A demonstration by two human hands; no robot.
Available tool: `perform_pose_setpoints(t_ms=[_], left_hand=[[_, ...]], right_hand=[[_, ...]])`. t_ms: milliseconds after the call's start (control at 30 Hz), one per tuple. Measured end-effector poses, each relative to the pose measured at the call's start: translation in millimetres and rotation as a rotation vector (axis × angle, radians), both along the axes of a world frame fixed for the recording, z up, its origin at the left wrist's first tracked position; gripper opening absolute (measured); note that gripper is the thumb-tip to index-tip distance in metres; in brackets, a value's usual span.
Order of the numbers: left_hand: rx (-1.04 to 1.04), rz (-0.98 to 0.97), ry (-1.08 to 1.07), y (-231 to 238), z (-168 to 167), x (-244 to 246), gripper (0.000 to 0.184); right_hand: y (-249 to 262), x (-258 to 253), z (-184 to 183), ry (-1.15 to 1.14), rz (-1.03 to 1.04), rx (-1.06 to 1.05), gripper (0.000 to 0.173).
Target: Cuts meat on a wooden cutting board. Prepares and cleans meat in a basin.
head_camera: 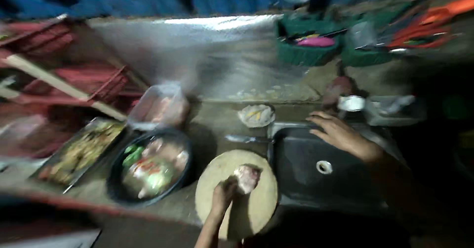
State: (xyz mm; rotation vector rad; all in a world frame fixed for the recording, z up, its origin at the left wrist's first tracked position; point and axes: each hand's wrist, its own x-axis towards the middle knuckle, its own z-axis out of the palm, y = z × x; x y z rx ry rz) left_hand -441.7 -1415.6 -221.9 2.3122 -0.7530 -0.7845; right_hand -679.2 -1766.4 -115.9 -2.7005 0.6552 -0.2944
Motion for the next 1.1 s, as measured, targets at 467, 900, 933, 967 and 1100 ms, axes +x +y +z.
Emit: perform_pose_setpoints(t_ms=[467, 900, 933, 967, 1100], left_hand=[[0.037, 0.142, -0.247, 122.4, 2.5, 24.4, 0.028], [0.308, 0.601, -0.191, 567.1, 19.0, 140.2, 0.034], [0.310, 0.640, -0.202, 589.2, 23.1, 151.9, 0.034], [0.309, 0.672, -0.207, 607.8, 25.4, 163.9, 0.034], [0.252, 0.731, -0.226, 649.7, 26.5, 220.6, 0.033]], right_hand=[[153.6, 28.7, -79.4, 0.009, 0.136, 0.275, 0.039], [535.8, 237.0, -97.9, -0.224, 0.504, 0.203, 0.035], [551.5, 256.5, -96.5, -0.231, 0.536, 0.201, 0.034], [566.4, 275.7, -95.6, -0.245, 0.560, 0.197, 0.035], [617.8, 350.2, -104.4, -0.274, 0.663, 0.177, 0.036]])
